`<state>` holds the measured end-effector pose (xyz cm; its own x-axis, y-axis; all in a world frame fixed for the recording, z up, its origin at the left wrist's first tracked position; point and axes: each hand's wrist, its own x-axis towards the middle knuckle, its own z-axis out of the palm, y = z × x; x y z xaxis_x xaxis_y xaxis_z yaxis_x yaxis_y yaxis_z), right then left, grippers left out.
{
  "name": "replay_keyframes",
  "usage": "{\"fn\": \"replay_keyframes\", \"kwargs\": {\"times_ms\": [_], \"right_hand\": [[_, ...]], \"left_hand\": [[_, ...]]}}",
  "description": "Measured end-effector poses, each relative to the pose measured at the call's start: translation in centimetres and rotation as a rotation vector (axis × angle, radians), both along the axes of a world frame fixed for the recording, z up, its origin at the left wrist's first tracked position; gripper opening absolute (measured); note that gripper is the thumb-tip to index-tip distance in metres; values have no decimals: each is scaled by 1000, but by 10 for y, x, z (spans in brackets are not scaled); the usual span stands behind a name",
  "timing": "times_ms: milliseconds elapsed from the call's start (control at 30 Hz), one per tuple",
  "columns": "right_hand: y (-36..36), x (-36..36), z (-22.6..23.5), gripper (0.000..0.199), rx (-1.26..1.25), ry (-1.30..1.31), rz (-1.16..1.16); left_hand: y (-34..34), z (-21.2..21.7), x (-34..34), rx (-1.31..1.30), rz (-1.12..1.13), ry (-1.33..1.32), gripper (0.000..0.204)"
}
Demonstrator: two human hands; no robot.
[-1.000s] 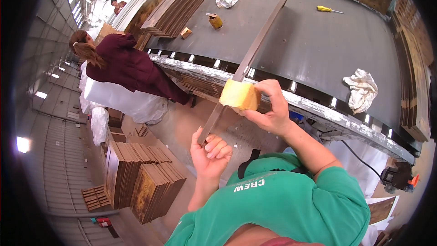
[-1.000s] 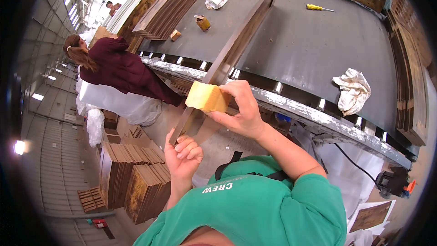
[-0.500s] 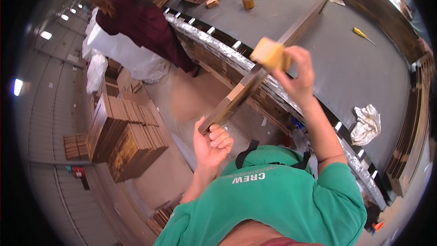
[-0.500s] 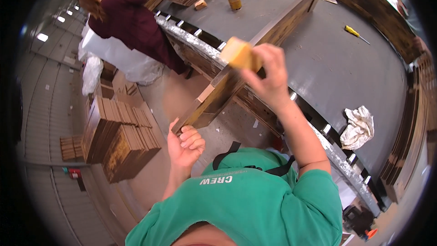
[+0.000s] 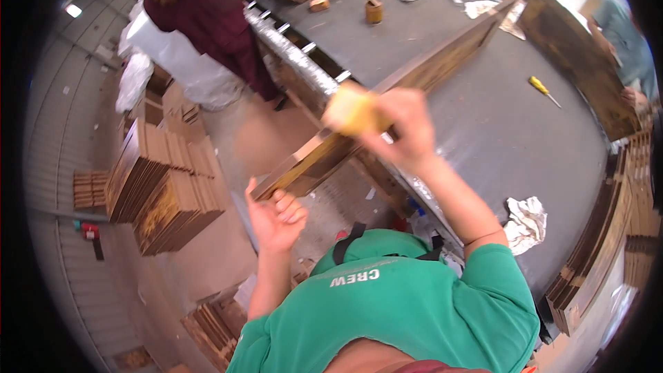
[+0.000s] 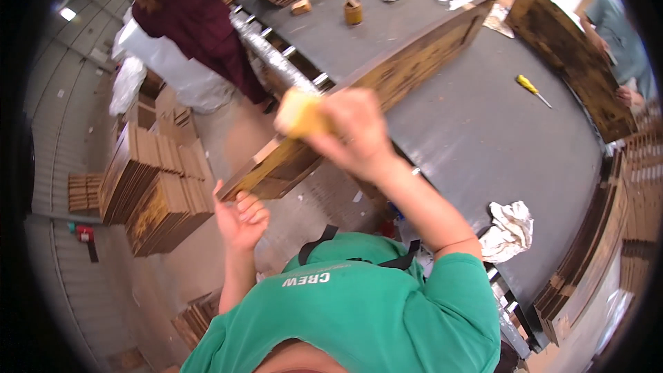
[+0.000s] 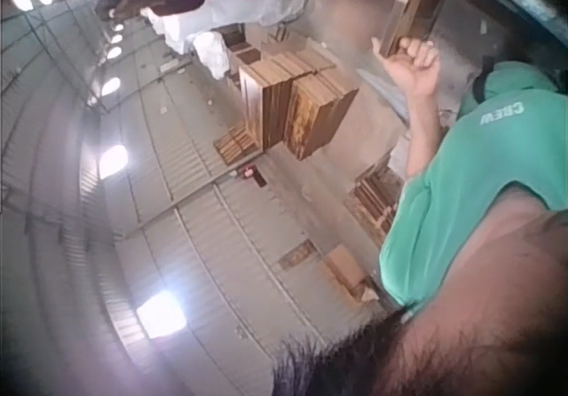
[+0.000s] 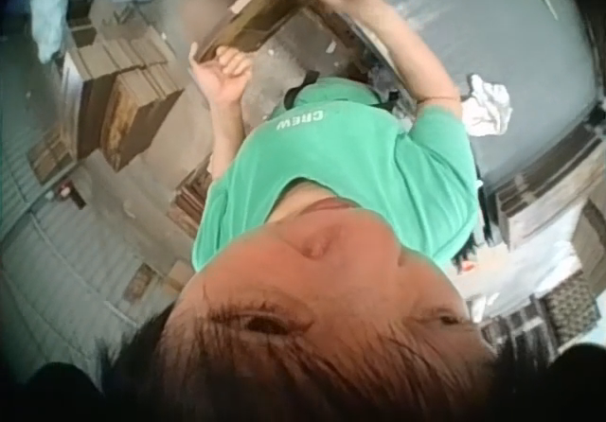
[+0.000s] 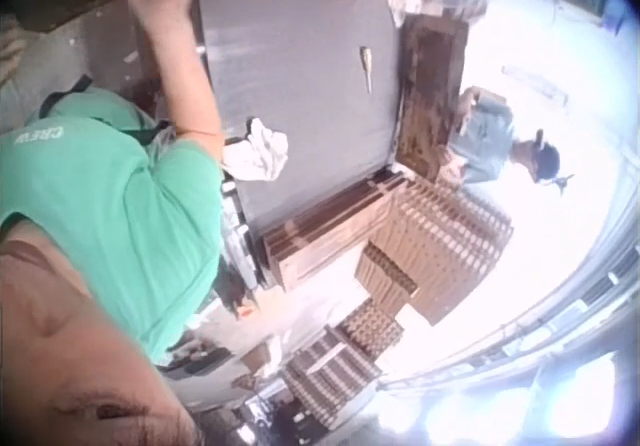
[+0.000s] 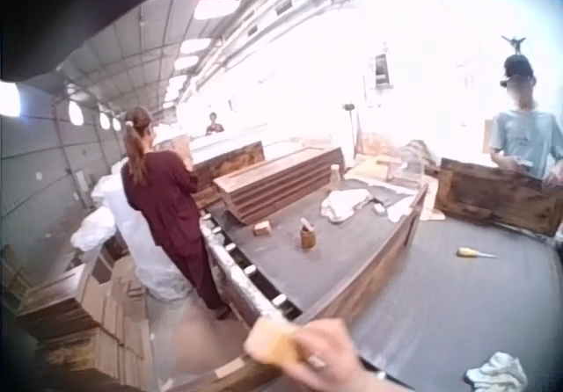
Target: The person wipes wooden panels using a sponge and a cloth on a table, then organizes and stacks the wooden panels by hand.
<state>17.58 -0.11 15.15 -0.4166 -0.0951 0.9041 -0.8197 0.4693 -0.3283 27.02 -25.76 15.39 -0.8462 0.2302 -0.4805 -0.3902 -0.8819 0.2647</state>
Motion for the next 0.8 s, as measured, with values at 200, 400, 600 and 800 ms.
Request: {"fn": "replay_keyframes", "kwargs": {"times_ms": [200,400,600,800], "right_hand": [[42,-22,0,50,-3,-34,-28],[167,-89,1,46,-67,-58,-336],[294,-166,-14,39,-191,-100,-589],[392,-235,-16,41,-228,-105,-753]], "left_hand": [[13,-1,-3,-205,73,-59,57],[23,1,-2,-426,120,-63,64],[19,-5,-4,-598,118,-105,77],[14,-9,-5,-698,126,-184,76]]}}
